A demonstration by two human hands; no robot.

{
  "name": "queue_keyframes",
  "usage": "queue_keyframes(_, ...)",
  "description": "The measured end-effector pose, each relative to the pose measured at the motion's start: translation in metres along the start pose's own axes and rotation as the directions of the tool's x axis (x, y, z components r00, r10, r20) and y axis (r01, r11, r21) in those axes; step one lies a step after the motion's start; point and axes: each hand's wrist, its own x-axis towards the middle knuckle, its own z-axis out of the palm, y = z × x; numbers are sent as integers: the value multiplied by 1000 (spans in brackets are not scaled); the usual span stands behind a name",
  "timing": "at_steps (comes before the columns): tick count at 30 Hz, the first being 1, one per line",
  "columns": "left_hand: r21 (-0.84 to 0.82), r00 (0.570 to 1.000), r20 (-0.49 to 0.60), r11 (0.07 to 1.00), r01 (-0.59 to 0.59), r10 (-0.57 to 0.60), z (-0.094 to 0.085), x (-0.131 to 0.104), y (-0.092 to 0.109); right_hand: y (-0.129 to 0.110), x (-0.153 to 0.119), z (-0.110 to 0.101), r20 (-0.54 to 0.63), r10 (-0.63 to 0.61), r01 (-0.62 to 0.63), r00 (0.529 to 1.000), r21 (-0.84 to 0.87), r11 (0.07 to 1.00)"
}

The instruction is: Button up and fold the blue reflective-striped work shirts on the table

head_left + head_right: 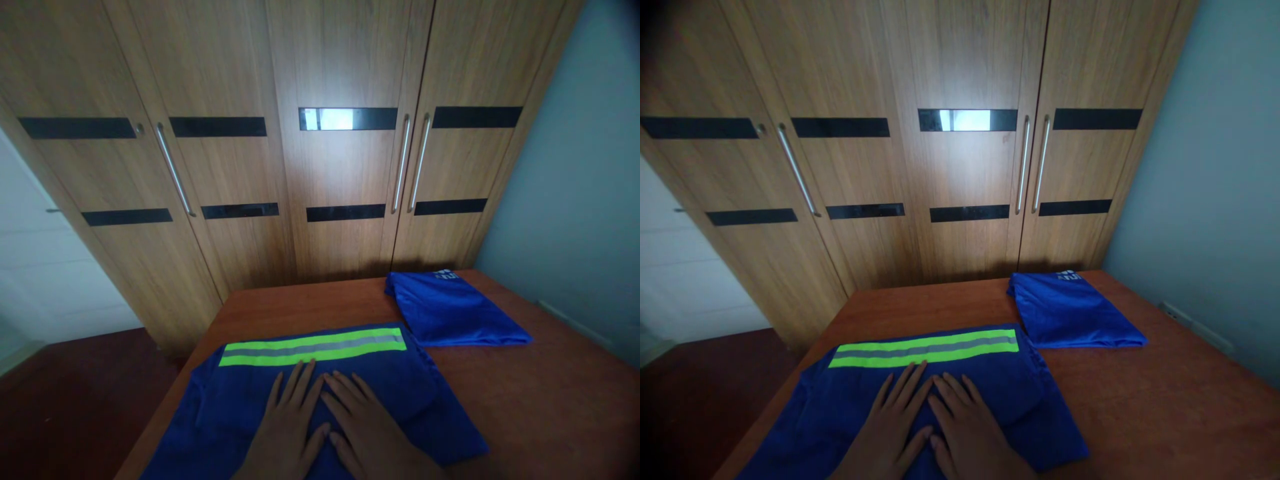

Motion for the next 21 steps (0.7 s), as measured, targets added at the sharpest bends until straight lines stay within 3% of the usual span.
queue_keyframes(6,55,1000,27,998,-8,7,8,-6,-5,9,-8,-1,87,36,-38,996,24,999)
queue_keyframes(12,13,997,80,1000,19,-20,10,0,-6,19,22,-3,-68,48,-50,997,-22,999)
queue_keyframes(17,-54,987,149,996,65,-56,11,16,-20,56,56,0,-92,93,-104,991,-115,988)
queue_keyframes(21,-104,983,174,992,71,-52,10,23,-30,90,63,-1,-166,182,-209,969,-166,964)
